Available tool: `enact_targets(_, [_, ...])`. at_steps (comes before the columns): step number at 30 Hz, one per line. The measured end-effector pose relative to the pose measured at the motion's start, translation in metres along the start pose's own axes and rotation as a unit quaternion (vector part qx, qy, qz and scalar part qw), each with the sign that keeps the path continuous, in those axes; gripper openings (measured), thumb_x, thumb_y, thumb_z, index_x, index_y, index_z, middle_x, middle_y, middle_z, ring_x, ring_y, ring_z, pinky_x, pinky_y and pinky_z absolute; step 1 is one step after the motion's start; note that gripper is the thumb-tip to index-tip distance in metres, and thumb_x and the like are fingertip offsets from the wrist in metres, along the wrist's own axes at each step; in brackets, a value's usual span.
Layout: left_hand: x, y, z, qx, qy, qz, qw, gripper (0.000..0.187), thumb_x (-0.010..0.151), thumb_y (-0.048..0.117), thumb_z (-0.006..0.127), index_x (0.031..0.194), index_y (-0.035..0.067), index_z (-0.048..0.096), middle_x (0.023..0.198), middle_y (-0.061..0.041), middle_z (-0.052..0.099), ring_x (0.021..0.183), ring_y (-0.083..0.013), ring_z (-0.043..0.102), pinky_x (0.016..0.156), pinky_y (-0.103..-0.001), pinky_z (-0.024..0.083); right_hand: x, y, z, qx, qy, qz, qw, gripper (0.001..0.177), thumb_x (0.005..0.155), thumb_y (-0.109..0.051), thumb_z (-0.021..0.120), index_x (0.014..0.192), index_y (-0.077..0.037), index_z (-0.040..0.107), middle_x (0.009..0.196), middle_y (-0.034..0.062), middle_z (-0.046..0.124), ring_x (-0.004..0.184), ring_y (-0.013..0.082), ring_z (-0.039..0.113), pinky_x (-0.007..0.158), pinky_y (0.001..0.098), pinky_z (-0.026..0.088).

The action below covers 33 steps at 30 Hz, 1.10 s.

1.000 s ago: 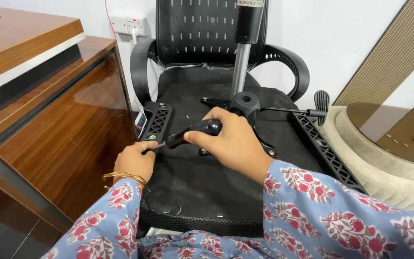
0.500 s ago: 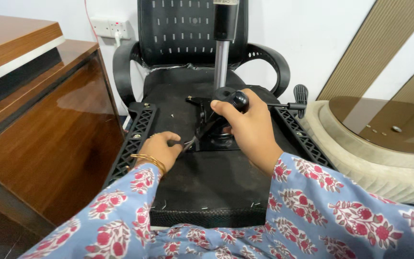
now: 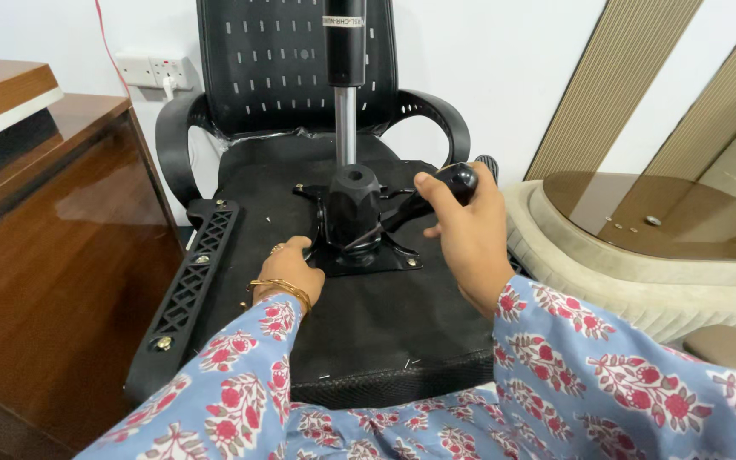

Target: The person uses a screwdriver to tighten screws on the underside of an office chair, securing the base and side rails to the seat. The chair is upside down on the floor. The person works methodically around the central gas lift and along the side rails.

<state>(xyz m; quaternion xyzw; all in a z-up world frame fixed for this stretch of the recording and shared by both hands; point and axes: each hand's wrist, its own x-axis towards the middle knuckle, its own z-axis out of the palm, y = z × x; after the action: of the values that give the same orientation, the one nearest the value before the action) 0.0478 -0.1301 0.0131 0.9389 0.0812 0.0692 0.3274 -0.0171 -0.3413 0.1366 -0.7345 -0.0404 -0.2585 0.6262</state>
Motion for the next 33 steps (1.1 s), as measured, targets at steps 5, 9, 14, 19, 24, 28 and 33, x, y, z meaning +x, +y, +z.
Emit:
enact_targets(5, [0.006, -0.014, 0.002, 0.013, -0.012, -0.007, 1.0, 0.058, 0.085, 0.012, 0.068, 0.141, 0.015, 0.057, 0.136, -0.015, 0.063, 0.126, -0.0315, 0.061, 0.106, -0.042, 0.049, -0.011, 0.004, 0.011, 0.019, -0.073, -0.026, 0.997, 0.028, 0.089, -0.026, 0.075, 0.101, -0.006, 0.059, 0.083, -0.0012, 0.058, 0.068, 0.0057, 0.055, 0.059, 0.0249, 0.053])
enact_targets(9, [0.006, -0.026, 0.005, 0.0, 0.014, 0.029, 0.999, 0.054, 0.082, 0.012, 0.069, 0.135, 0.015, 0.063, 0.131, -0.013, 0.067, 0.124, -0.031, 0.062, 0.105, -0.042, 0.049, -0.021, 0.004, 0.024, -0.003, -0.11, -0.029, 0.993, 0.029, 0.089, -0.027, 0.075, 0.102, -0.007, 0.059, 0.079, -0.0012, 0.061, 0.066, 0.0055, 0.056, 0.059, 0.0245, 0.052])
enact_targets(14, [-0.002, -0.029, 0.004, -0.006, 0.022, 0.034, 0.999, 0.049, 0.082, 0.014, 0.068, 0.131, 0.015, 0.067, 0.127, -0.015, 0.069, 0.121, -0.0318, 0.064, 0.104, -0.042, 0.05, -0.027, 0.007, 0.029, -0.01, -0.115, -0.032, 0.993, 0.03, 0.09, -0.028, 0.075, 0.102, -0.006, 0.059, 0.079, -0.0014, 0.061, 0.066, 0.0056, 0.056, 0.059, 0.0242, 0.052])
enact_targets(19, [-0.011, -0.029, 0.0, -0.018, 0.034, 0.038, 0.999, 0.051, 0.08, 0.015, 0.069, 0.131, 0.015, 0.066, 0.128, -0.014, 0.068, 0.121, -0.0322, 0.063, 0.104, -0.043, 0.049, -0.018, 0.007, 0.033, -0.052, -0.133, -0.037, 0.989, 0.031, 0.09, -0.03, 0.075, 0.103, -0.006, 0.06, 0.076, 0.0003, 0.063, 0.065, 0.007, 0.057, 0.058, 0.0265, 0.05])
enact_targets(24, [-0.014, -0.028, -0.005, -0.027, 0.028, 0.042, 0.998, 0.052, 0.08, 0.014, 0.069, 0.132, 0.014, 0.066, 0.128, -0.014, 0.068, 0.121, -0.0325, 0.063, 0.104, -0.042, 0.049, -0.008, -0.002, 0.04, -0.094, -0.169, -0.137, 0.972, 0.033, 0.092, -0.032, 0.075, 0.104, -0.004, 0.062, 0.083, 0.0019, 0.07, 0.075, 0.0071, 0.065, 0.067, 0.0281, 0.055])
enact_targets(28, [-0.019, -0.021, -0.012, -0.025, 0.017, 0.03, 0.999, 0.05, 0.081, 0.016, 0.07, 0.13, 0.017, 0.067, 0.128, -0.011, 0.069, 0.121, -0.0317, 0.063, 0.103, -0.041, 0.05, 0.008, -0.02, 0.044, -0.223, -0.22, -0.096, 0.945, 0.038, 0.088, -0.038, 0.075, 0.101, -0.006, 0.061, 0.078, 0.0071, 0.072, 0.069, 0.0161, 0.069, 0.064, 0.0329, 0.054])
enact_targets(33, [-0.03, -0.013, -0.021, -0.031, 0.005, 0.004, 0.999, 0.045, 0.083, 0.022, 0.072, 0.128, 0.022, 0.069, 0.126, -0.011, 0.069, 0.119, -0.0317, 0.064, 0.101, -0.043, 0.05, 0.019, -0.038, 0.061, -0.295, -0.267, -0.129, 0.908, 0.045, 0.084, -0.044, 0.075, 0.101, -0.007, 0.058, 0.08, 0.0115, 0.072, 0.071, 0.0247, 0.073, 0.066, 0.0375, 0.055])
